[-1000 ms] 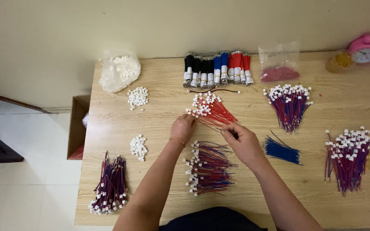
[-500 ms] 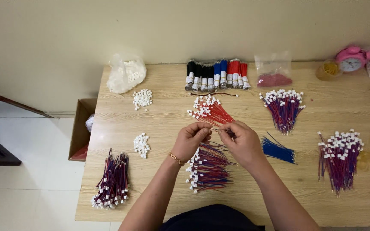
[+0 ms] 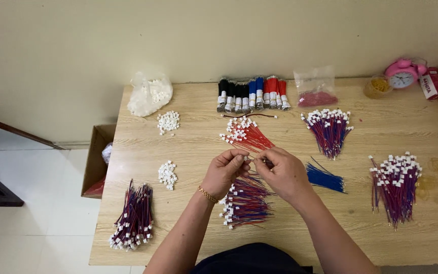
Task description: Attaching small white connectors to the ends of colored wires and organizing them into bundles
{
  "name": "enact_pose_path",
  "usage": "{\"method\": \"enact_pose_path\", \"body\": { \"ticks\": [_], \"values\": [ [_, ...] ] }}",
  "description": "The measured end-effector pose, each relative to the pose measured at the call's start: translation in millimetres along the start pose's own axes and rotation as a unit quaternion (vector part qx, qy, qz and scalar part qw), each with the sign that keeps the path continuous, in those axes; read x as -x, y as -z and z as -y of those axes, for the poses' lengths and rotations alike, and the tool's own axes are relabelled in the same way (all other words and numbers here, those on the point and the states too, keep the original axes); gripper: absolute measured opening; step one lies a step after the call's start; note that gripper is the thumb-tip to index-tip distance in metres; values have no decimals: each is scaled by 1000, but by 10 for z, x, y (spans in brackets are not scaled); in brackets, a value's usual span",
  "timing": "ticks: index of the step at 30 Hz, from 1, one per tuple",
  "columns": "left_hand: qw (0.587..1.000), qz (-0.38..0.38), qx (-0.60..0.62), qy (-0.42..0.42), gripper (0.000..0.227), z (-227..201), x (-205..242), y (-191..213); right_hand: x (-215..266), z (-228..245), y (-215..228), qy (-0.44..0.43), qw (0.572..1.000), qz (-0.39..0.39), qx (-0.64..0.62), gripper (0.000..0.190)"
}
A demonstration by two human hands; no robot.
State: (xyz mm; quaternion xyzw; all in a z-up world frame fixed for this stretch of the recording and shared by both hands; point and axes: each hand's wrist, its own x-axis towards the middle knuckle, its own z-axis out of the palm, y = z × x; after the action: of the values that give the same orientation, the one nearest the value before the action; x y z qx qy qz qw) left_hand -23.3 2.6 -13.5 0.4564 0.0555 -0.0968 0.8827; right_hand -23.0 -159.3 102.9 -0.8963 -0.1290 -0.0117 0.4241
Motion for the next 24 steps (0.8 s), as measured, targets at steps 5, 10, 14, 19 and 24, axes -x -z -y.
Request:
{"method": "enact_pose_path", "body": {
  "ticks": [5, 10, 14, 19, 24],
  "values": [
    [1000, 4, -1, -8, 18, 47, 15, 18, -16, -150, -61, -2, 1000, 8, 28, 10],
    [1000, 3, -2, -3, 19, 13, 39, -19, 20, -133, -56, -6, 998, -2, 66, 11],
    [1000, -7, -14, -5, 18, -14, 31, -41, 25, -151, -106, 1, 997, -17, 77, 9],
    [1000, -14, -27, -6, 19, 14, -4, -37, -17, -191, -144, -9, 997, -17, 77, 9],
    [999, -21, -23, -5, 19, -5, 5, -46, -38, -188, -148, -4, 996, -24, 84, 7]
  ]
}}
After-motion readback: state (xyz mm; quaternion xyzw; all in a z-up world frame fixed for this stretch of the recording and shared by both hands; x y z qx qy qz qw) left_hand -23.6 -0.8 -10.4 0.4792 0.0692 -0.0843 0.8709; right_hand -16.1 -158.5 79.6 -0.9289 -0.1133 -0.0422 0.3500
